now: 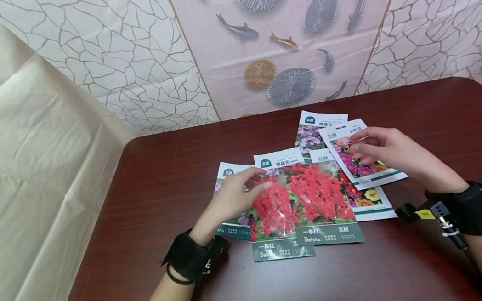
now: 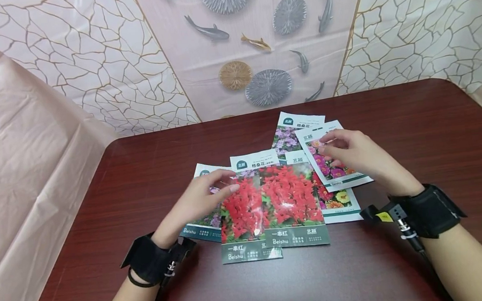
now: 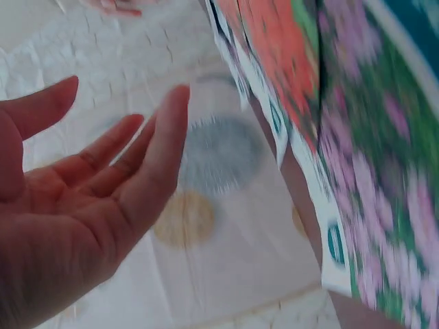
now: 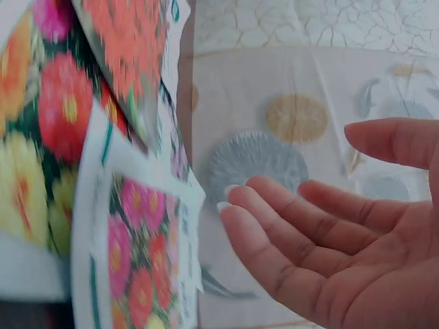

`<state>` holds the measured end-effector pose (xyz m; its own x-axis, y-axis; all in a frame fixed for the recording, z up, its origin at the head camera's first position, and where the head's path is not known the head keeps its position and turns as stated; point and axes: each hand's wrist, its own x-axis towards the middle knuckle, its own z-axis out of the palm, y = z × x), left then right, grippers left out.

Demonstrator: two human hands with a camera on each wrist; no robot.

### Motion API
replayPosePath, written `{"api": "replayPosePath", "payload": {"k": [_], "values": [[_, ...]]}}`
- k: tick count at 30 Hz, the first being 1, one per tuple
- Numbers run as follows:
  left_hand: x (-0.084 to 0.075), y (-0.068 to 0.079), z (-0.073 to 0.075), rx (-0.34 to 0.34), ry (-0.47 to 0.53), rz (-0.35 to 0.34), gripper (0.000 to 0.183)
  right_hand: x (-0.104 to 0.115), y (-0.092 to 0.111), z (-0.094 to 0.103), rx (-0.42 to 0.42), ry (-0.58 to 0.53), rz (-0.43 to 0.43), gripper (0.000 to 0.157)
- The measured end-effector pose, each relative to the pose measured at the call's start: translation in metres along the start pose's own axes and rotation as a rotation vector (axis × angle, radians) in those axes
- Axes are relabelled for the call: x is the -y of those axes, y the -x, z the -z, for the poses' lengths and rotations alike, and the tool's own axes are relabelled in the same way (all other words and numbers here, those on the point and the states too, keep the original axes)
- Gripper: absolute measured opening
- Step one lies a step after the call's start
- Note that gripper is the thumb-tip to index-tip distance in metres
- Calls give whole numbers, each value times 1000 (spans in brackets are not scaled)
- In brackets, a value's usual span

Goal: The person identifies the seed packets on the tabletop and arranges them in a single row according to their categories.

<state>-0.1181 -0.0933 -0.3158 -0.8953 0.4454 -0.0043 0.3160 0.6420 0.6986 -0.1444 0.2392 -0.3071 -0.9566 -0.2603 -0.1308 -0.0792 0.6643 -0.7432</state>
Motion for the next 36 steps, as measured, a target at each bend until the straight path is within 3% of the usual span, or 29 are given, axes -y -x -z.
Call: {"api": "replayPosePath", "payload": {"k": [4, 7, 15, 20, 25, 36], "values": [[-4, -1, -10, 101, 89, 9, 41, -2, -2, -6, 99, -155, -40, 43], [-4, -2, -17, 149, 188, 57, 41, -5, -6, -11, 130, -236, -66, 42], [-6, -5, -27, 262, 634, 240, 45, -9, -10, -20, 151, -319, -102, 40], [-5, -7, -30, 287, 813, 338, 49, -11, -11, -22, 170, -390, -118, 40], [-4, -7, -32, 294, 931, 397, 52, -13, -13, -23, 180, -427, -129, 41], [-4, -4, -37, 341, 1061, 380, 50, -17, -14, -24, 212, -522, -151, 44]]}}
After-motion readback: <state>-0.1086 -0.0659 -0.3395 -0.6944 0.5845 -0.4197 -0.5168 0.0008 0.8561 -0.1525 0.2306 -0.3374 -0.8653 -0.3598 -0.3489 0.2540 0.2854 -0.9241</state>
